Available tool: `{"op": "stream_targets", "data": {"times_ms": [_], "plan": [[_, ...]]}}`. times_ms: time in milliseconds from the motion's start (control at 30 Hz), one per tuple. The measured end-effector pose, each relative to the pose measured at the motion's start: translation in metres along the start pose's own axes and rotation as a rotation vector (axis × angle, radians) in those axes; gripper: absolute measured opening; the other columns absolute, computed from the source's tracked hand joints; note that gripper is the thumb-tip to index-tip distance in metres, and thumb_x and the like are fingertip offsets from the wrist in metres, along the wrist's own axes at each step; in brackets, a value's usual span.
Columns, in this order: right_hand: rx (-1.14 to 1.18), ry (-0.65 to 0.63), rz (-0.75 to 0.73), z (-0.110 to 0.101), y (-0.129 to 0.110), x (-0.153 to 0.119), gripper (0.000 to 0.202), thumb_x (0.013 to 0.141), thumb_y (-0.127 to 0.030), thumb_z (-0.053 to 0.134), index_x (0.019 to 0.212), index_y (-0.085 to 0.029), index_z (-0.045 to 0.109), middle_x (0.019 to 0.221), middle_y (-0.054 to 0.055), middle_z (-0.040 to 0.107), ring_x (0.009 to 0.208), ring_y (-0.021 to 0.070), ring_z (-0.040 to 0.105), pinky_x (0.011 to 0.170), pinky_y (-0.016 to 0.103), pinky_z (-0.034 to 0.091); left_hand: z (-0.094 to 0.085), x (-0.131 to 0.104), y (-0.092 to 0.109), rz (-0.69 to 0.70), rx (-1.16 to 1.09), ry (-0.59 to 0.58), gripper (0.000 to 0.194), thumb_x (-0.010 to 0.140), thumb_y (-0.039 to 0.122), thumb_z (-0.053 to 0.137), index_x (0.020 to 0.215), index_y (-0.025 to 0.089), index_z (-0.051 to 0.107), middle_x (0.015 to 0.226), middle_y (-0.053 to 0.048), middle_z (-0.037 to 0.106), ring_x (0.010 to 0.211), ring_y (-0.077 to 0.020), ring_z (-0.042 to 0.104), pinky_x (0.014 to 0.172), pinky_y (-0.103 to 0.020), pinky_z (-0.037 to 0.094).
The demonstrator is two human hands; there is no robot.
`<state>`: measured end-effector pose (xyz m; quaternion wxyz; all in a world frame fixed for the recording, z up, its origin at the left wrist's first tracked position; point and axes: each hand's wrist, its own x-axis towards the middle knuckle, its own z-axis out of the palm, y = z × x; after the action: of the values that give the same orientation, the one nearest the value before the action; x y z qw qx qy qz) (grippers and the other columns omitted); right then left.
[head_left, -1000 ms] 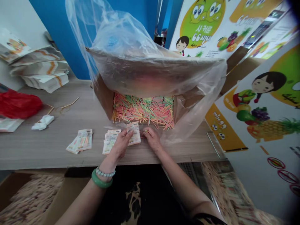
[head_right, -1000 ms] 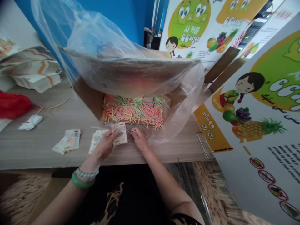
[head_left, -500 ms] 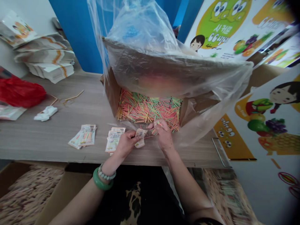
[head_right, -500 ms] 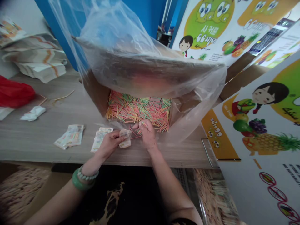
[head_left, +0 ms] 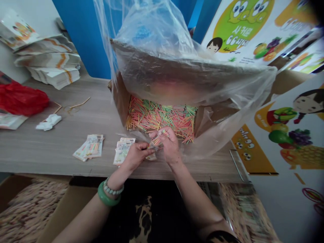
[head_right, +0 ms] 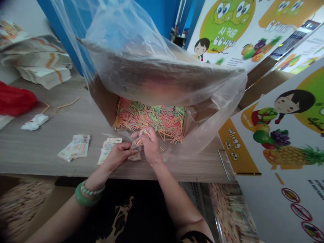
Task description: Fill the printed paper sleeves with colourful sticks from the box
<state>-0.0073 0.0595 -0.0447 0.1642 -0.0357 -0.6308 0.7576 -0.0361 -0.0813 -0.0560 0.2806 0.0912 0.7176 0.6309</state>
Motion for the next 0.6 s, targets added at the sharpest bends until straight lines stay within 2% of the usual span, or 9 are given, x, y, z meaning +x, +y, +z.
{"op": "stream_targets", "data": {"times_ms": [100,267,400,500,600], "plan": [[0.028,0.006,0.034,-0.0063,0.0023,0.0007,0.012,0.091,-0.036,0.055,0.09,-0.025,0.053,0.081,0.0,0.073,0.07,0.016,0.065,0.067,0.029,0.051,-0.0001,-0.0019,-0.0003,-0.061,-0.036,-0.024,0.038,0.062,0.052,0.079,0.06,0.018,0.064,0.047,0.006,0.041,0.044,-0.0078,0.029,0.043,-0.023,0.021],[0.033,0.036,0.07,-0.0105,0.0023,0.0041,0.013,0.09,-0.038,0.055,0.088,-0.025,0.051,0.076,-0.001,0.072,0.067,0.016,0.065,0.064,0.028,0.05,0.0007,-0.0003,-0.0008,-0.006,-0.039,-0.055,0.042,0.062,0.053,0.079,0.053,0.018,0.058,0.048,0.006,0.04,0.046,-0.0073,0.029,0.044,-0.023,0.021],[-0.036,-0.054,0.137,-0.0109,0.0033,0.0034,0.014,0.088,-0.039,0.055,0.086,-0.026,0.051,0.074,-0.002,0.07,0.066,0.0157,0.064,0.064,0.029,0.051,-0.0002,0.0,-0.0005,0.022,-0.031,-0.057,0.044,0.064,0.052,0.078,0.05,0.018,0.053,0.048,0.006,0.037,0.046,-0.0078,0.029,0.046,-0.024,0.022],[-0.025,-0.135,0.185,-0.0101,0.0033,0.0017,0.016,0.087,-0.04,0.056,0.084,-0.025,0.052,0.082,0.0,0.073,0.067,0.0156,0.064,0.061,0.027,0.05,0.0013,0.0005,-0.0001,0.037,-0.051,-0.06,0.039,0.067,0.053,0.076,0.058,0.018,0.061,0.051,0.006,0.041,0.049,-0.0092,0.032,0.048,-0.024,0.026],[-0.004,-0.189,0.186,-0.0105,0.0037,0.0039,0.016,0.087,-0.04,0.057,0.085,-0.024,0.053,0.093,0.003,0.075,0.073,0.0162,0.065,0.062,0.027,0.05,0.0069,0.0076,0.0016,0.118,-0.061,-0.068,0.04,0.072,0.055,0.071,0.062,0.016,0.065,0.057,0.003,0.046,0.056,-0.0111,0.038,0.054,-0.024,0.031]]}}
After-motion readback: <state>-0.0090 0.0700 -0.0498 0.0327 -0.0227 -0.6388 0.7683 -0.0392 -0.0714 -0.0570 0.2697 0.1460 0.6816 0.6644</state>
